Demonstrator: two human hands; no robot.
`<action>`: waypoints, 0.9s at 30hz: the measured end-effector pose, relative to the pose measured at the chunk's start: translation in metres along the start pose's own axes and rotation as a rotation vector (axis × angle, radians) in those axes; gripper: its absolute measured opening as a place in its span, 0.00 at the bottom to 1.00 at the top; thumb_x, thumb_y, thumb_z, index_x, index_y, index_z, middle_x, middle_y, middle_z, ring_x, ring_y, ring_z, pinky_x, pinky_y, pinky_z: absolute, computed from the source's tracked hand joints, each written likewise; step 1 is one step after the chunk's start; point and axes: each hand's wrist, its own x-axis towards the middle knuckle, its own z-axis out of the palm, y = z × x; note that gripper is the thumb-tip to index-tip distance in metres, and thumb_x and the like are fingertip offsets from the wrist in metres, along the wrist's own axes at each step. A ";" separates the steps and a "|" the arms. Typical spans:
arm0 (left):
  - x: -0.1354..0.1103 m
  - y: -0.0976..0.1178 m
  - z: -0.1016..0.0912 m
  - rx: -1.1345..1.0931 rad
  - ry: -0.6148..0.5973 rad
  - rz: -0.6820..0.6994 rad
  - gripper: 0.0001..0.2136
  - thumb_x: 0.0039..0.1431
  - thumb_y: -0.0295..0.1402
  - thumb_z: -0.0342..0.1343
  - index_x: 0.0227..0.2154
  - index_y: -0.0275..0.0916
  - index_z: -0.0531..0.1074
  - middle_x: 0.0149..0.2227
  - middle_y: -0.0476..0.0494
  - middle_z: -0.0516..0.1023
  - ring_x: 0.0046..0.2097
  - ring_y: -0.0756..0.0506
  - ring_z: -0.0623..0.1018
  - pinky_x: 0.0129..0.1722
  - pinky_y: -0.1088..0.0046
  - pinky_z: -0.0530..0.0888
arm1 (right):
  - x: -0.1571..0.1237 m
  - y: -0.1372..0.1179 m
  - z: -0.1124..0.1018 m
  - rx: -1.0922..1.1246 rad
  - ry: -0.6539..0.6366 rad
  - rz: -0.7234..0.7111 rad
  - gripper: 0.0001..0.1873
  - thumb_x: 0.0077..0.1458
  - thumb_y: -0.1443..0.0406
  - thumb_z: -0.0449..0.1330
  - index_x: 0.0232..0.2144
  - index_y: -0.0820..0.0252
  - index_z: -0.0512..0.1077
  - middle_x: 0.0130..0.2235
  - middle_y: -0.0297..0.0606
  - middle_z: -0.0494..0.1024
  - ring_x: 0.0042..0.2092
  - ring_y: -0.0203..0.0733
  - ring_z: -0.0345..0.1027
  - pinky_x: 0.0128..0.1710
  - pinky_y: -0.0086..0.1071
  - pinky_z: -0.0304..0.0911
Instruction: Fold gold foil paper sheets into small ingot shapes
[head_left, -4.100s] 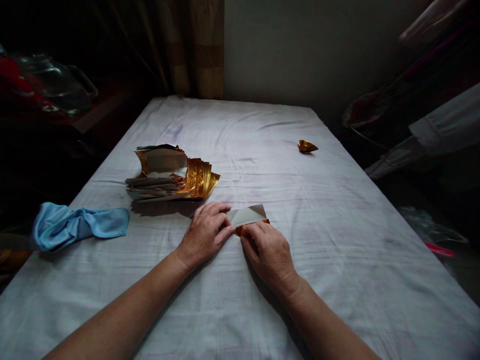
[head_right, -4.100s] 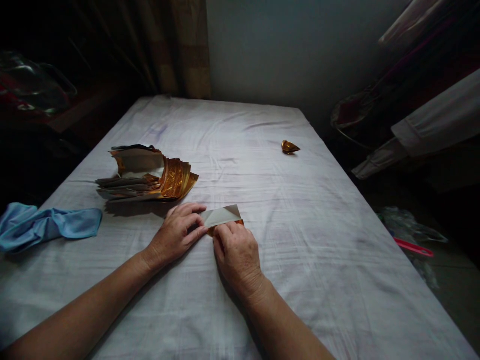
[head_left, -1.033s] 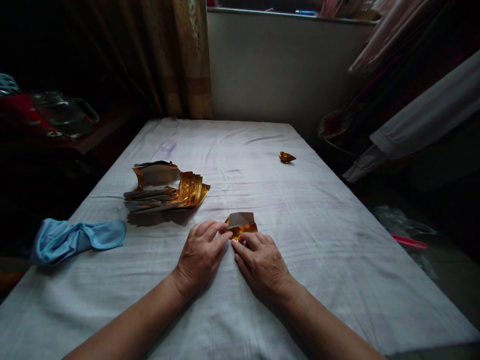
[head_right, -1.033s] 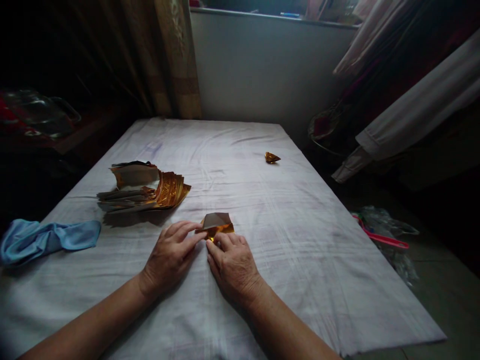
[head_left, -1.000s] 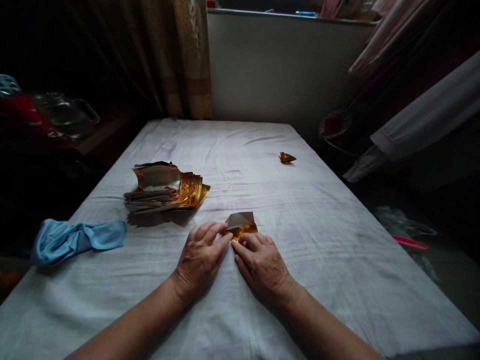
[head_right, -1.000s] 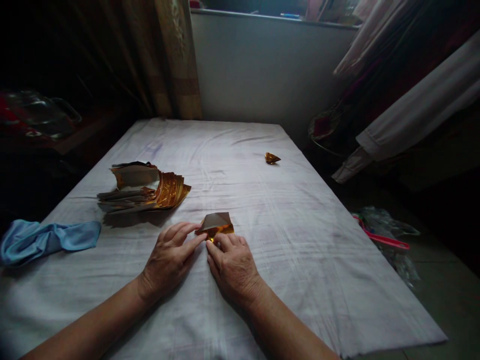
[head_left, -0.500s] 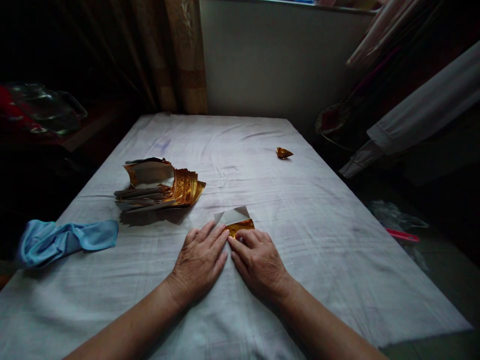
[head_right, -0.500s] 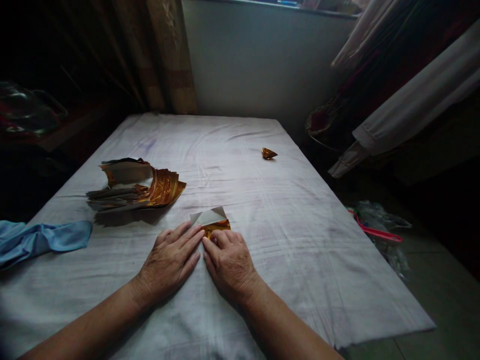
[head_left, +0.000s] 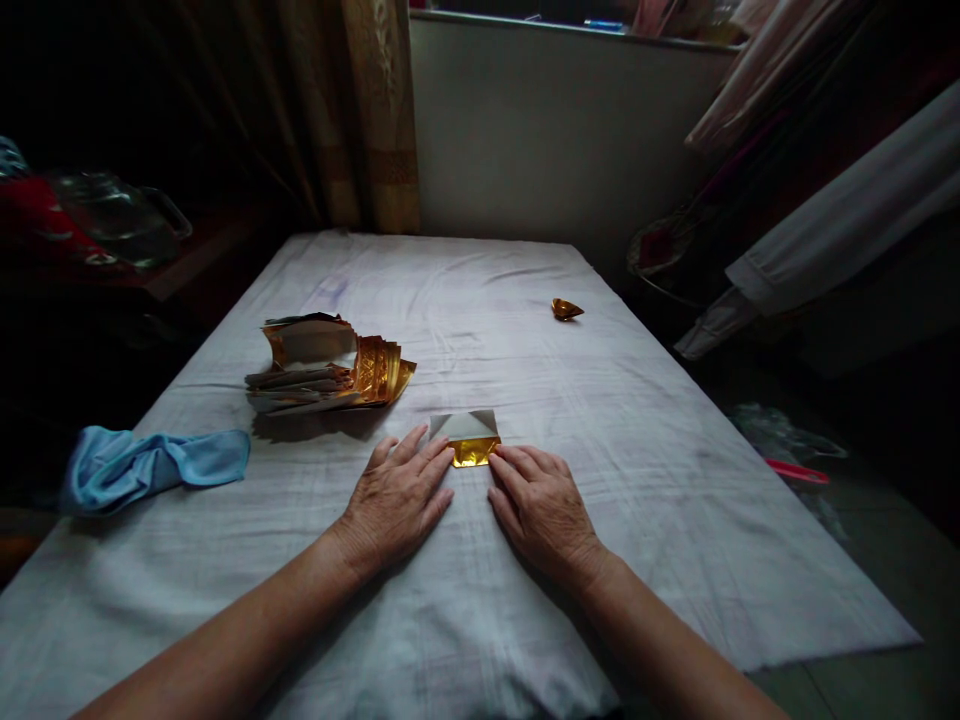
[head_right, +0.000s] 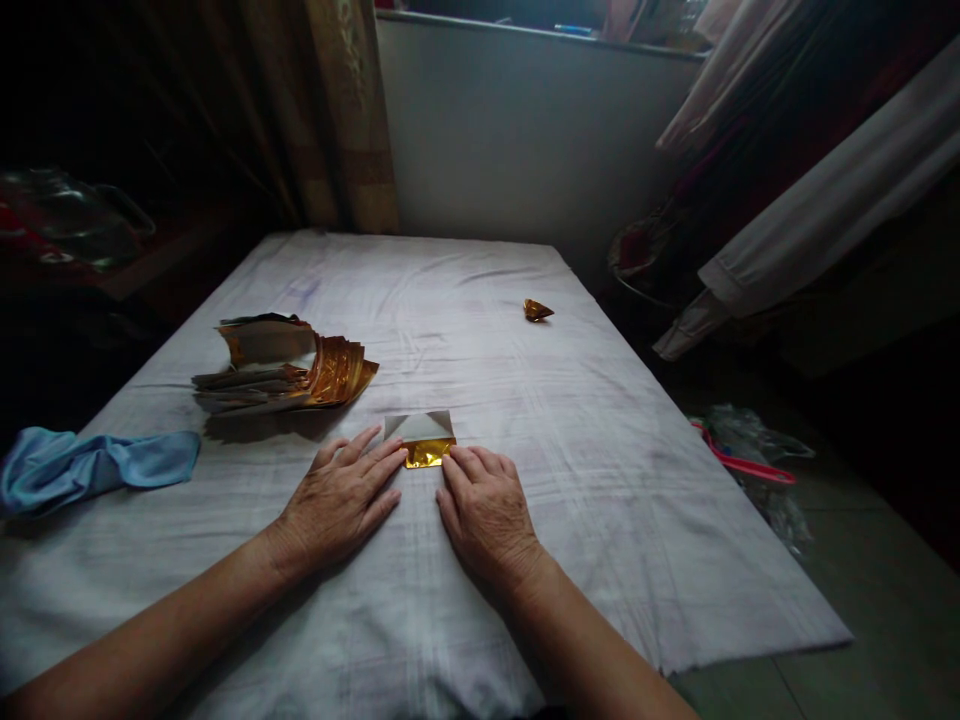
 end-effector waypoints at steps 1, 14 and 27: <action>0.000 -0.001 -0.001 0.013 0.006 0.001 0.16 0.65 0.37 0.52 0.54 0.43 0.72 0.59 0.44 0.74 0.63 0.34 0.67 0.59 0.53 0.58 | -0.003 -0.003 -0.002 0.015 -0.005 -0.021 0.17 0.62 0.64 0.56 0.51 0.60 0.73 0.52 0.46 0.77 0.53 0.51 0.66 0.52 0.45 0.59; 0.006 -0.001 -0.004 -0.017 0.076 -0.069 0.10 0.66 0.34 0.52 0.44 0.44 0.77 0.49 0.43 0.81 0.53 0.37 0.76 0.55 0.55 0.63 | 0.009 -0.006 -0.008 0.169 -0.092 -0.047 0.10 0.57 0.66 0.62 0.43 0.56 0.75 0.44 0.40 0.79 0.45 0.46 0.69 0.46 0.40 0.64; 0.008 -0.001 -0.005 -0.033 0.050 -0.073 0.08 0.65 0.36 0.56 0.43 0.41 0.75 0.50 0.44 0.80 0.52 0.39 0.75 0.53 0.57 0.62 | 0.010 -0.009 -0.001 0.016 0.021 -0.205 0.10 0.65 0.65 0.54 0.40 0.59 0.76 0.41 0.41 0.79 0.43 0.45 0.67 0.45 0.39 0.60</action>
